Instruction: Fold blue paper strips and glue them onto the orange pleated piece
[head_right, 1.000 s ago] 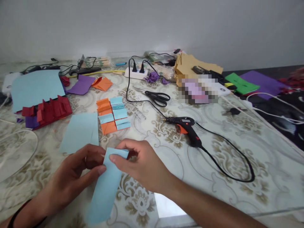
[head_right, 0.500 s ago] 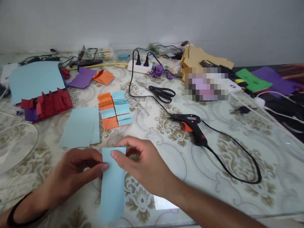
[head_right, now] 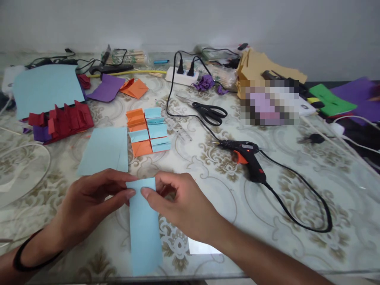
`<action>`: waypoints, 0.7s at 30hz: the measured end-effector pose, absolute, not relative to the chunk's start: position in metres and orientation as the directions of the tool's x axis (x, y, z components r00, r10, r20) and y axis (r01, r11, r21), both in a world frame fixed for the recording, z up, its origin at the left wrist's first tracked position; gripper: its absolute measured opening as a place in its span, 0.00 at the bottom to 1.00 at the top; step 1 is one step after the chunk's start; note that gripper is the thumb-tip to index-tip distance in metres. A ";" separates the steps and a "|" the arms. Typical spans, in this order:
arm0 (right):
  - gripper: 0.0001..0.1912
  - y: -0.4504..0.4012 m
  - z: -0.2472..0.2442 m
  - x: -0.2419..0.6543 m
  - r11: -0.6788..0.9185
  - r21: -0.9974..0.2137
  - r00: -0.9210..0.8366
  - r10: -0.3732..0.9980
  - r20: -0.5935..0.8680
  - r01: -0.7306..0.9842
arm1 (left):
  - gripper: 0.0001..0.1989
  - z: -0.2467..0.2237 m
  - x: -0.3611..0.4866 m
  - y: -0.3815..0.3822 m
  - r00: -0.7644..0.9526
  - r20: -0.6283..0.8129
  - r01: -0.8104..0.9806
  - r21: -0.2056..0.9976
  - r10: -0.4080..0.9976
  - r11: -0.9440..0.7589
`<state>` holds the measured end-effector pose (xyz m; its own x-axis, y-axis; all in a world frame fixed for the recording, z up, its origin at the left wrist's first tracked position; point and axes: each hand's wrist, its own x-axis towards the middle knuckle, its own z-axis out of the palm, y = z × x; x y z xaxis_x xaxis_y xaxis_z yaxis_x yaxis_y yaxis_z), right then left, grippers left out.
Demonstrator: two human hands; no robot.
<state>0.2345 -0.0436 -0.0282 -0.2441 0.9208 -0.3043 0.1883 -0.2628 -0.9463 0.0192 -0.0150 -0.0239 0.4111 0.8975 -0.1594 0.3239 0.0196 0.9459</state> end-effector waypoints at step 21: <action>0.20 -0.043 -0.027 0.233 -0.262 -0.952 -0.251 0.922 -0.295 0.156 | 0.07 -0.024 0.019 -0.014 0.459 -0.191 0.211 0.972 0.868 0.102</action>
<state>0.2334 -0.0427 -0.0270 -0.2513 0.9218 -0.2951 0.1561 -0.2622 -0.9523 0.0186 -0.0136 -0.0244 0.4588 0.8677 -0.1912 0.2113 0.1024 0.9720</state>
